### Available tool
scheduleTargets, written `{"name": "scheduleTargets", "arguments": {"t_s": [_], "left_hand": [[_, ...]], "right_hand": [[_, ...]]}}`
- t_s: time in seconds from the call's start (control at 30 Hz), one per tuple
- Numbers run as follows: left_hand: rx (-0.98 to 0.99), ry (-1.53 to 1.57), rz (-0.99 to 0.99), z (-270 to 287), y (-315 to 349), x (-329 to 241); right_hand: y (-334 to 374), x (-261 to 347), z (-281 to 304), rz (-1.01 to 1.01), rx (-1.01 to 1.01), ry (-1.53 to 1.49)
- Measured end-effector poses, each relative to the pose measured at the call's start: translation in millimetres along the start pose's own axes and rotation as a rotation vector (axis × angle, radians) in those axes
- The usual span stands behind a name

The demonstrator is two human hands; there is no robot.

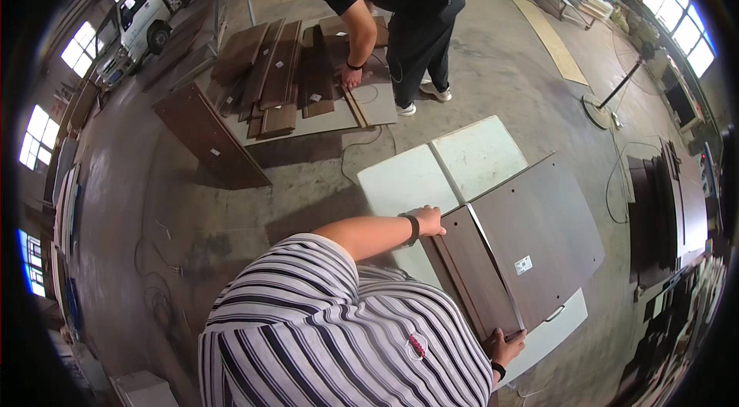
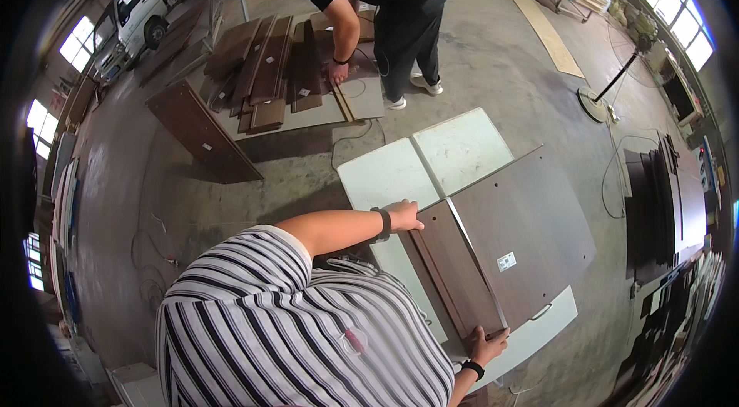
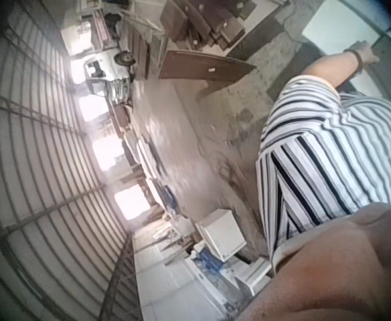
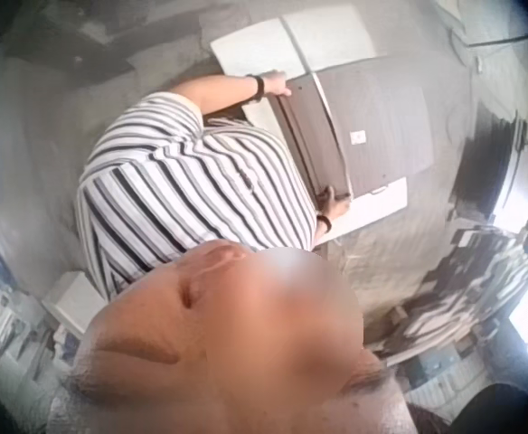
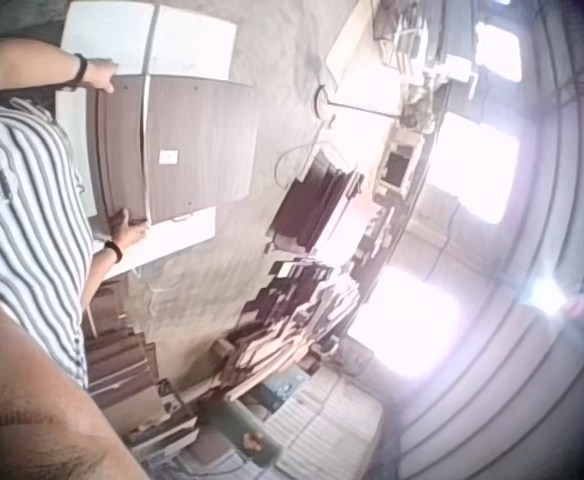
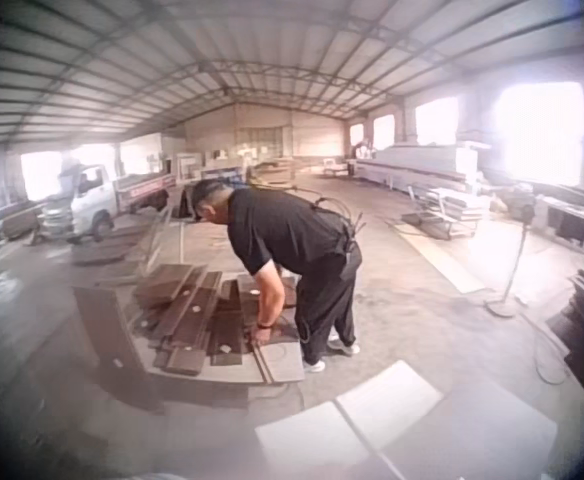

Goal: Strapping and stacking wood panels for furniture manufacturing using a strapping machine.

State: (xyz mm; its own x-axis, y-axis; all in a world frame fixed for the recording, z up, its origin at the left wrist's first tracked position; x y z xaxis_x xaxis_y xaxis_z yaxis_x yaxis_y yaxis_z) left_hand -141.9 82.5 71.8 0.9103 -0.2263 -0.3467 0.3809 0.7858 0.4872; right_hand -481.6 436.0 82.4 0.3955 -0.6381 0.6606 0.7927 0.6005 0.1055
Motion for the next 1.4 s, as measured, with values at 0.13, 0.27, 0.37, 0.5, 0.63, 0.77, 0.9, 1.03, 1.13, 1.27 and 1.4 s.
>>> {"name": "scheduleTargets", "arguments": {"t_s": [0.13, 0.27, 0.37, 0.5, 0.63, 0.77, 0.9, 1.03, 1.13, 1.27, 1.4], "left_hand": [[0.038, 0.043, 0.021, -8.6, 1.1, 6.8], [0.015, -0.018, -0.015, -11.4, -2.7, 0.5], [-0.031, 0.001, -0.081, -26.2, -23.3, -4.1], [-0.06, 0.163, -0.17, -12.4, -30.6, 14.8], [0.03, 0.056, -0.077, -13.0, -18.6, 16.2], [0.001, 0.033, -0.037, -8.3, -20.0, 11.4], [-0.042, 0.035, -0.001, 18.0, -26.5, 26.1], [-0.157, -0.086, -0.098, 44.7, -20.2, 40.0], [-0.008, -0.043, -0.051, 31.2, -1.2, 63.2], [0.448, 0.123, 0.052, -9.9, 53.5, 95.6], [0.541, 0.335, -0.151, -23.2, 37.9, 104.6]], "right_hand": [[-21.7, 1.2, 4.2, -0.019, -0.034, 0.113], [-42.2, -13.5, 11.4, -0.07, -0.02, 0.081], [-42.6, -49.1, 16.9, -0.105, -0.008, 0.057], [-63.6, -13.1, 7.7, -0.119, 0.056, 0.047], [-57.9, -8.8, 16.8, -0.28, 0.043, 0.027], [-52.8, -20.1, 12.2, -0.383, 0.082, -0.096], [-33.5, -1.7, 4.5, -0.388, 0.088, -0.097], [0.1, 13.3, -4.7, -0.279, 0.05, 0.004], [32.4, 6.8, -4.6, -0.287, 0.058, 0.064], [76.8, -9.1, 7.6, -0.373, 0.078, 0.052], [107.0, -25.2, 16.5, -0.356, 0.047, 0.017]]}}
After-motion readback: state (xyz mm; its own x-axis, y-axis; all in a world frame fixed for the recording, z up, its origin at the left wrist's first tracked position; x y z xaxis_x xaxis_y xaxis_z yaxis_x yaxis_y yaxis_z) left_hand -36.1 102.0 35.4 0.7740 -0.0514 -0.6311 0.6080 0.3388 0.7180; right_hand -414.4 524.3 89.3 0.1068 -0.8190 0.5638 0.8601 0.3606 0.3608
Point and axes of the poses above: each hand's wrist, its own y-axis away from the middle knuckle, its own z-axis out of the back of the hand, x = y × z, the point moved 8 cm from there along -y, towards the middle knuckle, and after that the axes turned 12 degrees about -y, right-handed, at the moved point
